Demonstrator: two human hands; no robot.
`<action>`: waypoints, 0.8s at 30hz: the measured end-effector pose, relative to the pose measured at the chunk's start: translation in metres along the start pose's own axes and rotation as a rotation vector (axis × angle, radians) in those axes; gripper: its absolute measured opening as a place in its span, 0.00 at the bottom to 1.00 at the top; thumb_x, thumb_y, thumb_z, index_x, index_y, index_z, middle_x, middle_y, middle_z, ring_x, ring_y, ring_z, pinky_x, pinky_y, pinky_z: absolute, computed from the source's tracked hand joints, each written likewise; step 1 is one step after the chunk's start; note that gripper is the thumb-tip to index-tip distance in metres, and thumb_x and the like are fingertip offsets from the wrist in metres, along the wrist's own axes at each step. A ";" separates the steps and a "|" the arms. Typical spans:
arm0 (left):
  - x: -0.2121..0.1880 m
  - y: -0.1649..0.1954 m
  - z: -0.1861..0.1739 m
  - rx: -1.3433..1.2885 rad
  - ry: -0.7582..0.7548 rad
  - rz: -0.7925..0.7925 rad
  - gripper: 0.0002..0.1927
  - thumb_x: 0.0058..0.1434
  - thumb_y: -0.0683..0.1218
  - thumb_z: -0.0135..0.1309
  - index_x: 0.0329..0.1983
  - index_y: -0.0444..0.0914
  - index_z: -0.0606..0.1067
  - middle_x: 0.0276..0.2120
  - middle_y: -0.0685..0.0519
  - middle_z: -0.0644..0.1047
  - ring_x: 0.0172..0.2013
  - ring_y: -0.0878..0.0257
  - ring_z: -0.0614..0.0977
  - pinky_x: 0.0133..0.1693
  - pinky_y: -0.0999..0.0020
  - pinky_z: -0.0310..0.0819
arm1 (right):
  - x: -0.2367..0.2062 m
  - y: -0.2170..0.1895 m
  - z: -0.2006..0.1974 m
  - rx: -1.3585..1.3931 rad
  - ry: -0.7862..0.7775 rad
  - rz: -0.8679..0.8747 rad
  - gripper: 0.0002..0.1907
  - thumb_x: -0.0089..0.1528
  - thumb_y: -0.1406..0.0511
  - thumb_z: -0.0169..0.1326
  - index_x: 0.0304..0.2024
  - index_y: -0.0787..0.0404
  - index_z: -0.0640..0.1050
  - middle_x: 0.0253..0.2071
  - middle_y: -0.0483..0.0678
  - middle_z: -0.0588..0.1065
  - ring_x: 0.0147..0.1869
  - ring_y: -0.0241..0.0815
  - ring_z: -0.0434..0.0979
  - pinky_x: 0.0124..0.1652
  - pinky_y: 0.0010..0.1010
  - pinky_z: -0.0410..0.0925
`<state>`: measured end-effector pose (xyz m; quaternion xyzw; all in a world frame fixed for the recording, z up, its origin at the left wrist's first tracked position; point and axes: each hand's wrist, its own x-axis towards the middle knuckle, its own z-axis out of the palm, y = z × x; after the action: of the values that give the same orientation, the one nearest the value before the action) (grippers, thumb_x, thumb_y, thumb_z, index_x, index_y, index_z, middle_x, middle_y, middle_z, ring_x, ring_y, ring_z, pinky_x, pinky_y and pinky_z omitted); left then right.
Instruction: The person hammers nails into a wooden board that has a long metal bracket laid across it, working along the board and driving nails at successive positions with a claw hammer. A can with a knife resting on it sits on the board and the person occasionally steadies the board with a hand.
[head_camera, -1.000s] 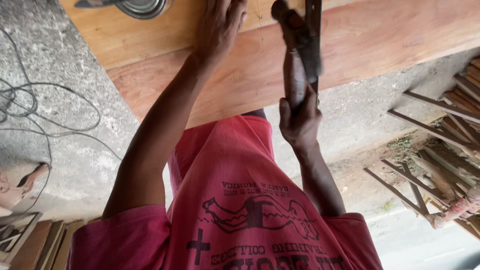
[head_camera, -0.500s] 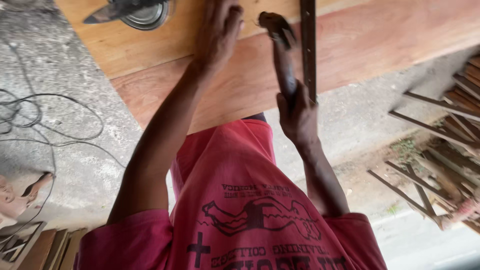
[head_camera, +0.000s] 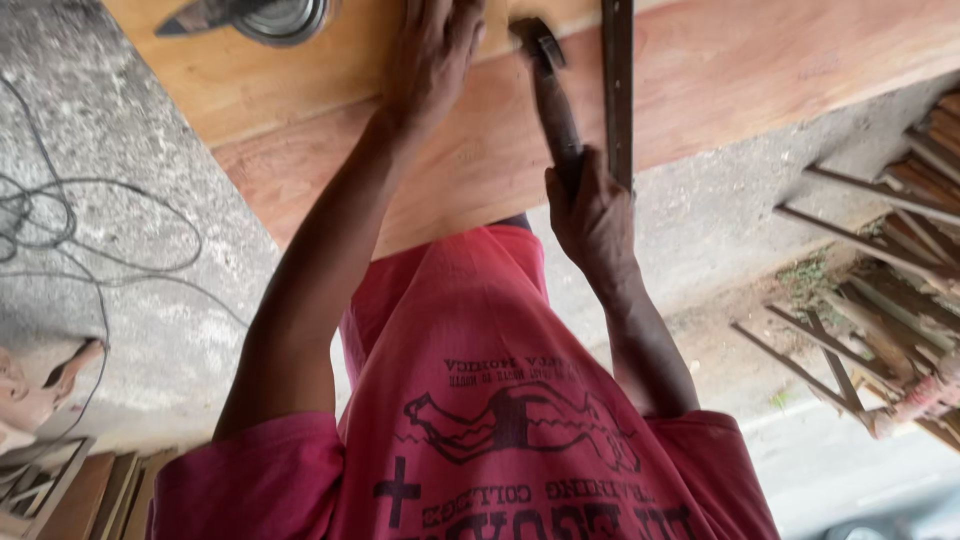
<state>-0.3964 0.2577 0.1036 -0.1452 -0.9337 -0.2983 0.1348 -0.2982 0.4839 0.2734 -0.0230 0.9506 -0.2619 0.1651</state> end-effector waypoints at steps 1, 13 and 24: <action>0.001 -0.001 0.000 -0.026 0.027 0.018 0.11 0.69 0.41 0.59 0.49 0.37 0.71 0.50 0.47 0.70 0.50 0.50 0.75 0.48 0.55 0.75 | 0.002 0.001 0.001 0.043 0.032 -0.027 0.18 0.70 0.62 0.57 0.56 0.66 0.69 0.30 0.63 0.77 0.33 0.66 0.81 0.29 0.49 0.70; 0.003 0.002 -0.003 -0.051 0.014 0.031 0.09 0.70 0.40 0.60 0.47 0.35 0.71 0.51 0.47 0.70 0.51 0.50 0.75 0.51 0.55 0.74 | 0.003 0.011 0.010 0.130 0.106 -0.084 0.18 0.72 0.62 0.56 0.57 0.67 0.68 0.30 0.63 0.76 0.33 0.63 0.81 0.28 0.46 0.70; 0.009 0.005 -0.012 -0.015 0.010 0.037 0.11 0.69 0.40 0.61 0.51 0.34 0.73 0.52 0.48 0.70 0.53 0.50 0.74 0.52 0.53 0.74 | -0.002 0.020 0.026 0.144 0.223 -0.158 0.23 0.72 0.60 0.56 0.59 0.69 0.66 0.36 0.64 0.77 0.38 0.62 0.82 0.32 0.44 0.74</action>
<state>-0.4008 0.2563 0.1186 -0.1621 -0.9279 -0.3034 0.1438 -0.2873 0.4888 0.2423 -0.0564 0.9370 -0.3426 0.0385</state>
